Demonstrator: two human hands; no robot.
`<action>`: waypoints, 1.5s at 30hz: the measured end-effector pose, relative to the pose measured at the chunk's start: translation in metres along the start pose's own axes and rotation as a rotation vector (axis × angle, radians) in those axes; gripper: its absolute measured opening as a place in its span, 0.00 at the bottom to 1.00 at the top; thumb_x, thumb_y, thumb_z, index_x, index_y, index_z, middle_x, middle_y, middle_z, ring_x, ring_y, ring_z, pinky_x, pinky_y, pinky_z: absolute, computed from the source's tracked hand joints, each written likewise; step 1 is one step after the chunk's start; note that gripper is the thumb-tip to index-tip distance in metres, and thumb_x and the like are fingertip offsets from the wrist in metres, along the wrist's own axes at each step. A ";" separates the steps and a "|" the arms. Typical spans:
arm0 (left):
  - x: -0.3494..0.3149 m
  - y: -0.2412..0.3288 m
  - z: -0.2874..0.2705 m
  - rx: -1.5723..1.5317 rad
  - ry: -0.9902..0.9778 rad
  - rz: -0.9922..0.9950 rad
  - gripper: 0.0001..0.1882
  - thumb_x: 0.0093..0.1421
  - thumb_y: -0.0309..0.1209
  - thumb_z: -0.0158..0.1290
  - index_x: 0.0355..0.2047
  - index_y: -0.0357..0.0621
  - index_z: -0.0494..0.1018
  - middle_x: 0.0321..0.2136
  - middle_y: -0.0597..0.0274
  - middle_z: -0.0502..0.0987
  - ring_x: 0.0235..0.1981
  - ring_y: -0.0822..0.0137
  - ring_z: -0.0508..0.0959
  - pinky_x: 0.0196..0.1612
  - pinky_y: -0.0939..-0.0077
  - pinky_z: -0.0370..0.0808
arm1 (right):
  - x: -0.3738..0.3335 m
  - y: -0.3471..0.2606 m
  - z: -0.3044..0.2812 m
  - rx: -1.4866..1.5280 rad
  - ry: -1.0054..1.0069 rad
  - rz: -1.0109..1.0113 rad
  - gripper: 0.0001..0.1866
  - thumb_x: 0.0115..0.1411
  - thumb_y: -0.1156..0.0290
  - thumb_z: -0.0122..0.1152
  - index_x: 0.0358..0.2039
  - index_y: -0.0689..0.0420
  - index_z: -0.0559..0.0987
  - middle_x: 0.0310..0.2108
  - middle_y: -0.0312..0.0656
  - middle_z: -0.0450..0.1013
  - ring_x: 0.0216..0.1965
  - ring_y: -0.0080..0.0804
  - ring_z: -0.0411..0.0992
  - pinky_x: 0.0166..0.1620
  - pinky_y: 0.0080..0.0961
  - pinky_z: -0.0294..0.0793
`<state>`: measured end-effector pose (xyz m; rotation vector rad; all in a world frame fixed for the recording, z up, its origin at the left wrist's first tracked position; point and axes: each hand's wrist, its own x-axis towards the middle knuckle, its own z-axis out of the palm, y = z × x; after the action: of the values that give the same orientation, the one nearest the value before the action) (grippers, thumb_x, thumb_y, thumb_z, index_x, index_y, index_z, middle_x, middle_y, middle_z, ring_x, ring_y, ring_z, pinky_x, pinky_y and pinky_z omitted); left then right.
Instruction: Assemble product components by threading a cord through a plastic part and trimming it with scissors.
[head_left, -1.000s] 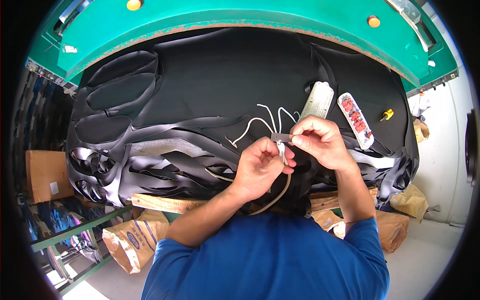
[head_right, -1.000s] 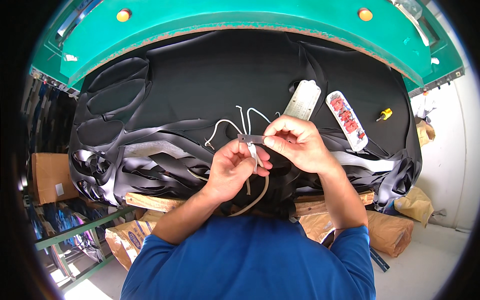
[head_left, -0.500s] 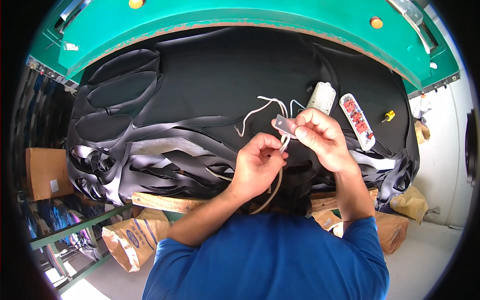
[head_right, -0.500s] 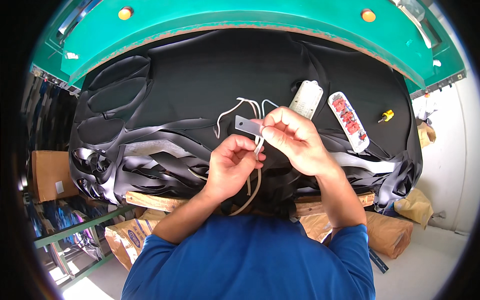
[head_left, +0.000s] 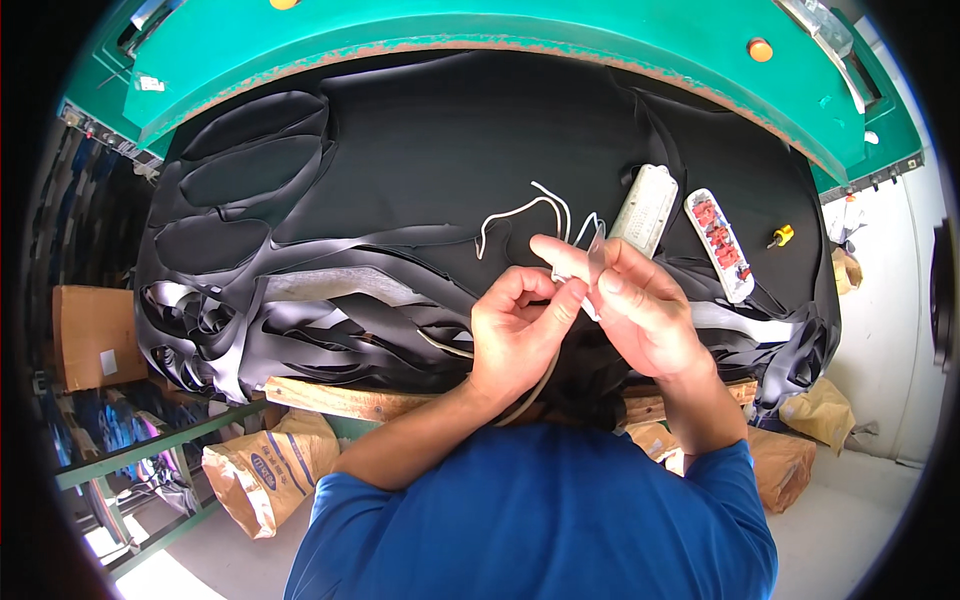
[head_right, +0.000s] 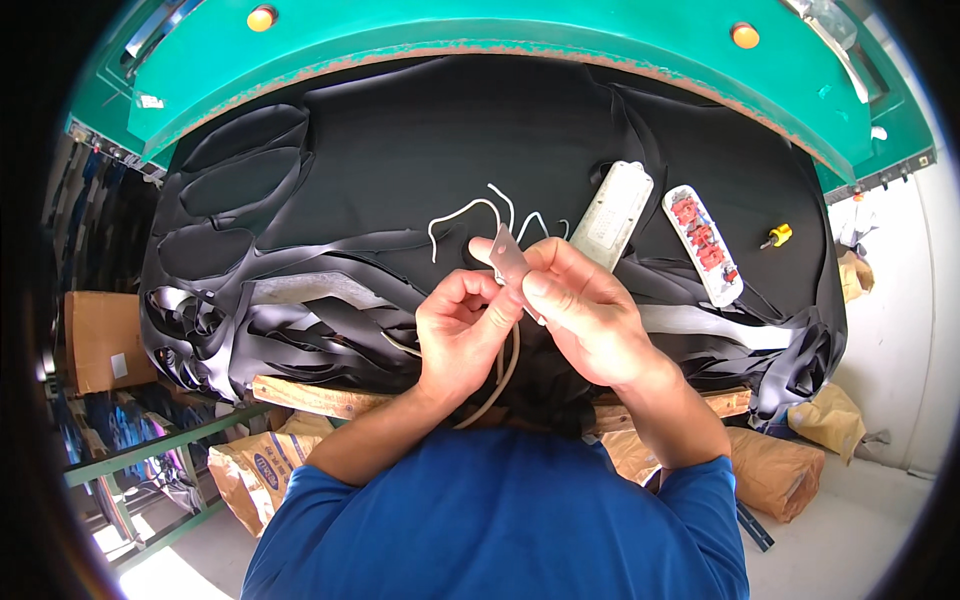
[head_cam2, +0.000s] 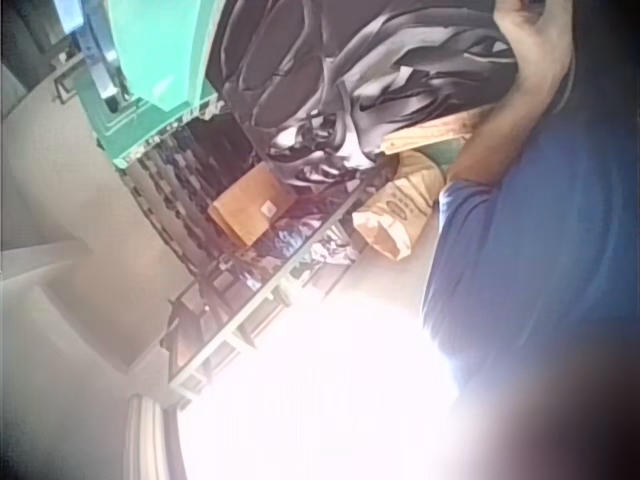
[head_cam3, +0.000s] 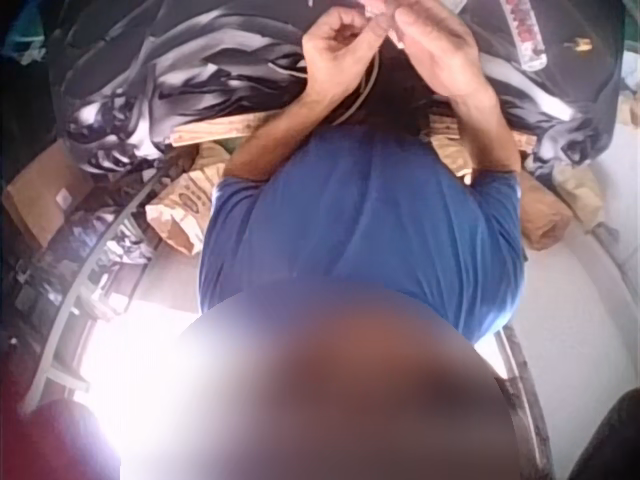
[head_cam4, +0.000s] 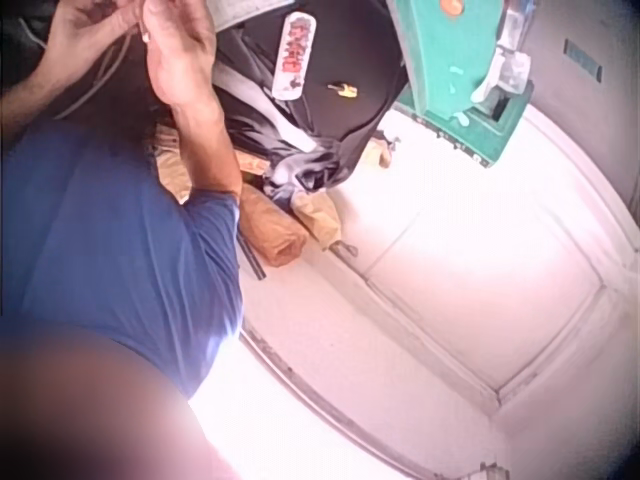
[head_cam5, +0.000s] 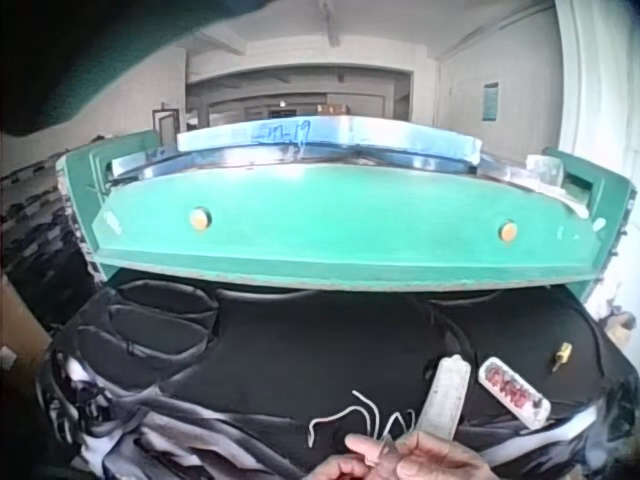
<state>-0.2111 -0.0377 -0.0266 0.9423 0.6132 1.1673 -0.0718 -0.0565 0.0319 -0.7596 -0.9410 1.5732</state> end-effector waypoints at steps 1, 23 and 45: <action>-0.001 0.000 0.000 -0.019 0.027 -0.033 0.06 0.59 0.23 0.56 0.30 0.34 0.70 0.29 0.61 0.77 0.31 0.77 0.75 0.35 0.84 0.73 | 0.000 0.001 0.000 -0.016 0.007 0.002 0.10 0.65 0.66 0.48 0.34 0.60 0.70 0.32 0.36 0.66 0.65 0.46 0.53 0.59 0.39 0.53; 0.012 0.005 -0.014 0.055 -0.025 -0.247 0.03 0.61 0.22 0.51 0.30 0.35 0.69 0.35 0.53 0.78 0.33 0.67 0.79 0.38 0.74 0.79 | 0.010 0.013 -0.040 -0.572 0.140 -0.233 0.03 0.59 0.79 0.58 0.33 0.62 0.74 0.33 0.37 0.71 0.36 0.21 0.69 0.43 0.20 0.69; 0.012 0.013 -0.015 -0.174 -0.182 -0.337 0.04 0.63 0.24 0.48 0.30 0.37 0.69 0.36 0.50 0.77 0.35 0.62 0.80 0.38 0.68 0.81 | 0.008 0.005 -0.044 -0.546 0.104 -0.070 0.03 0.59 0.77 0.60 0.33 0.61 0.75 0.30 0.32 0.71 0.33 0.15 0.68 0.37 0.15 0.69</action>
<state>-0.2265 -0.0204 -0.0217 0.7527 0.4925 0.8095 -0.0377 -0.0413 0.0069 -1.1593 -1.3239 1.2072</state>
